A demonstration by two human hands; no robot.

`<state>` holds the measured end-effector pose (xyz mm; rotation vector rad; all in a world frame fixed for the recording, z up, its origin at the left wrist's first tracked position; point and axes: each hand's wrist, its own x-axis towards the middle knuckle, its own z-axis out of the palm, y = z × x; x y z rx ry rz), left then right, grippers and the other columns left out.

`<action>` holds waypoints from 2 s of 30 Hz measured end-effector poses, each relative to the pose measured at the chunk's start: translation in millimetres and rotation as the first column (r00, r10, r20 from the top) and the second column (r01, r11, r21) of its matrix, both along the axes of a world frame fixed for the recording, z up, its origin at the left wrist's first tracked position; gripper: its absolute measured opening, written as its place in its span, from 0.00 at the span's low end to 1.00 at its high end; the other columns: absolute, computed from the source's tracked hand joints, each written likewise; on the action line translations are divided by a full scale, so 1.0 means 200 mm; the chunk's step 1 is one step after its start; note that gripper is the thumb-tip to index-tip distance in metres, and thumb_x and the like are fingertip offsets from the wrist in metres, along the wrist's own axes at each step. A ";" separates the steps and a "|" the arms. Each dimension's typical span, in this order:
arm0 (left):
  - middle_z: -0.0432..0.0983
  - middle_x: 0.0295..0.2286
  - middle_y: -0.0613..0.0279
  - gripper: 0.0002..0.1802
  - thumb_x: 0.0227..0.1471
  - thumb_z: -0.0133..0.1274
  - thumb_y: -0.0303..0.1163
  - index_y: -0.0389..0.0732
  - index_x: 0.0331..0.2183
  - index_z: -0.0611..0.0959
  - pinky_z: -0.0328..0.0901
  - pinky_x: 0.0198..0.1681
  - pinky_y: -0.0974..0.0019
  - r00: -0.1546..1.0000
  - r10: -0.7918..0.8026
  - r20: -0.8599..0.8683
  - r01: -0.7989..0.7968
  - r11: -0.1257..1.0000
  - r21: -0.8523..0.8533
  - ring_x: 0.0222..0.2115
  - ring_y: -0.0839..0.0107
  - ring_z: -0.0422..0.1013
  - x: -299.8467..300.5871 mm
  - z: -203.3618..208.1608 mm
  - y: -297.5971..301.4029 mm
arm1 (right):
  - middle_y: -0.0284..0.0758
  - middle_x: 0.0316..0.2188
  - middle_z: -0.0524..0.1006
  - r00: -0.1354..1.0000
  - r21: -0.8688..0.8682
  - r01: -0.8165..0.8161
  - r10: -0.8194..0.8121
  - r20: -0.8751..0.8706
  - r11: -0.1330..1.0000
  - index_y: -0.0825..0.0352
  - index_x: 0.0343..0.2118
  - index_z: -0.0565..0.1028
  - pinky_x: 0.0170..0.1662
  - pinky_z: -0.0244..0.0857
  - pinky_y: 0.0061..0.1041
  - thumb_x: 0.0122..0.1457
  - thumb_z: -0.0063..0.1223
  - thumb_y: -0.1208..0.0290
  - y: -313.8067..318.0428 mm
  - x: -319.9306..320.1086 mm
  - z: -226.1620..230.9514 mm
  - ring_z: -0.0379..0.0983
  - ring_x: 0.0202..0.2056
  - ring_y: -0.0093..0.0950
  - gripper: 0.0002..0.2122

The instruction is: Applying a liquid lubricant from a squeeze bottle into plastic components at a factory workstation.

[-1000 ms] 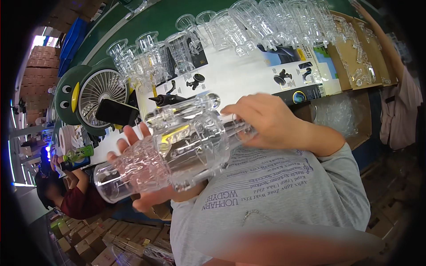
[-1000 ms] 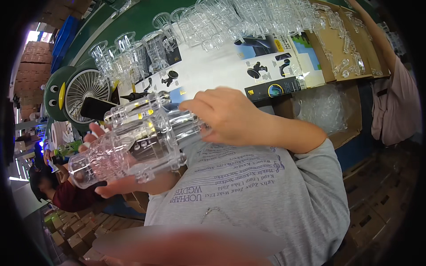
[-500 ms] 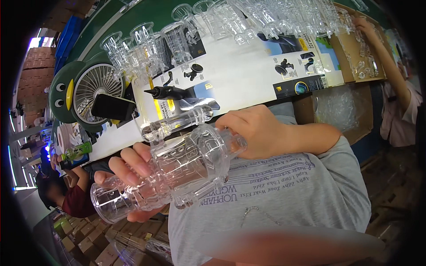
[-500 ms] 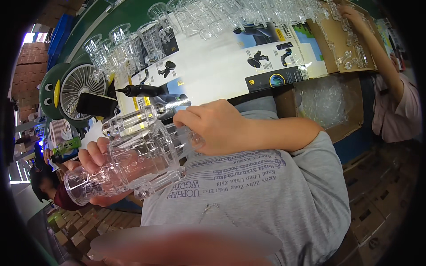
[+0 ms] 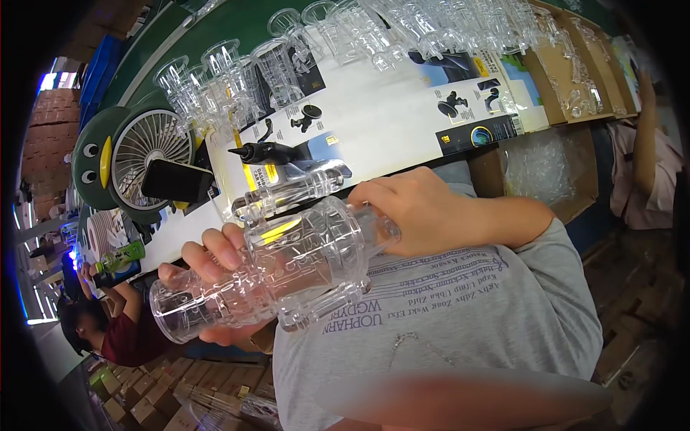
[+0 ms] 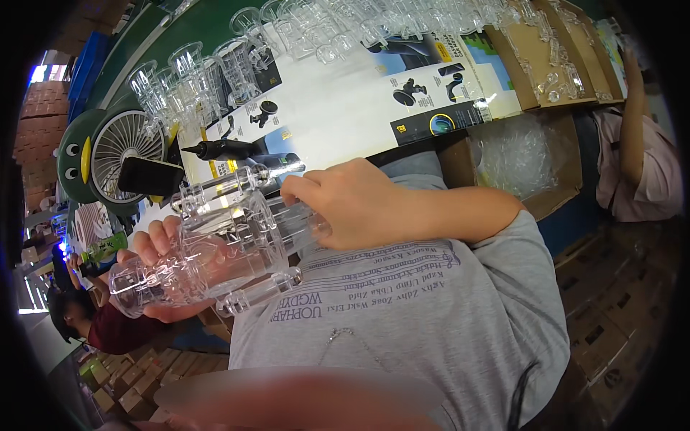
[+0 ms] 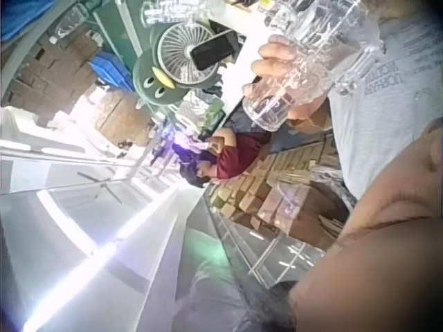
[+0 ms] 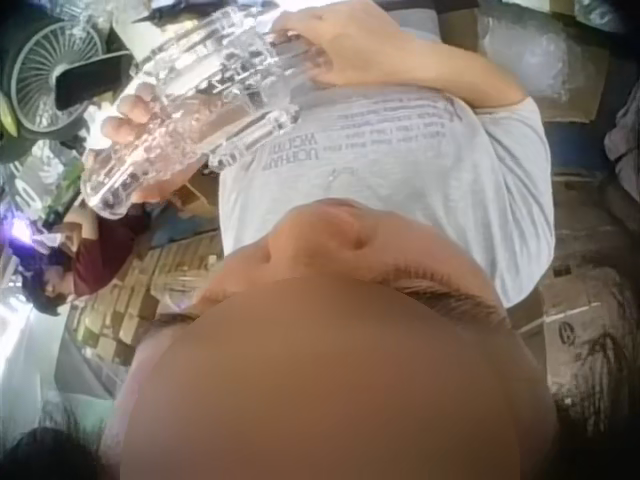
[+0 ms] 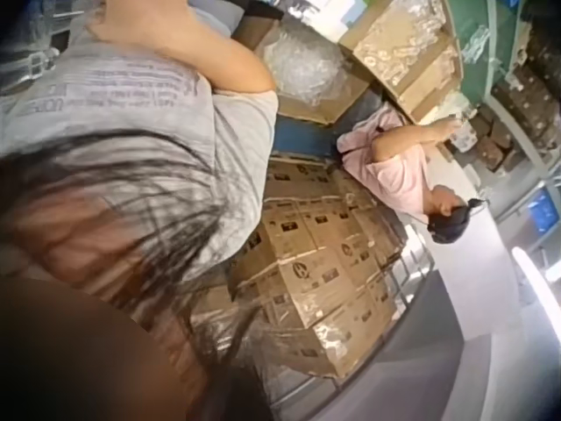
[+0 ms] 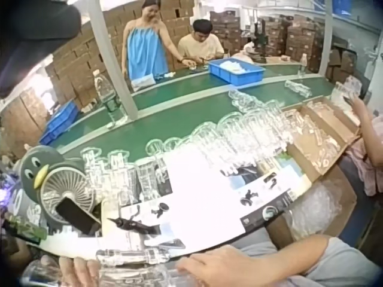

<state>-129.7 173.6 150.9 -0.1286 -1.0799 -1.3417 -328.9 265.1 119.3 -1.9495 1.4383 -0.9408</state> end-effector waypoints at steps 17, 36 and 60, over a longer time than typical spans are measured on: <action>0.47 0.54 0.38 0.56 0.38 0.51 0.63 0.44 0.58 0.44 0.46 0.56 0.46 0.869 0.450 0.206 -0.489 0.845 0.218 0.55 0.47 0.48 -0.03 0.01 -0.01 | 0.34 0.26 0.69 0.925 -0.202 0.260 -0.303 -0.227 0.944 0.63 0.42 0.67 0.28 0.65 0.28 0.40 0.60 0.68 0.01 -0.25 0.39 0.70 0.26 0.32 0.24; 0.67 0.32 0.51 0.21 0.47 0.51 0.40 0.39 0.39 0.64 0.60 0.21 0.67 0.931 0.338 0.140 -0.357 0.922 0.149 0.20 0.66 0.66 0.24 -0.25 -0.13 | 0.39 0.40 0.74 0.392 0.062 0.472 -0.146 -0.908 0.879 0.60 0.44 0.69 0.41 0.65 0.36 0.34 0.61 0.53 -1.72 -0.96 0.27 0.70 0.42 0.37 0.31; 0.58 0.50 0.54 0.45 0.31 0.65 0.34 0.36 0.51 0.60 0.52 0.52 0.60 0.671 0.113 0.733 -0.273 0.957 0.103 0.51 0.64 0.57 0.06 -0.52 -0.31 | 0.45 0.36 0.73 0.618 -0.252 -0.222 -0.064 -0.784 0.942 0.67 0.41 0.68 0.40 0.63 0.35 0.47 0.52 0.64 -1.28 -1.01 0.59 0.70 0.38 0.40 0.18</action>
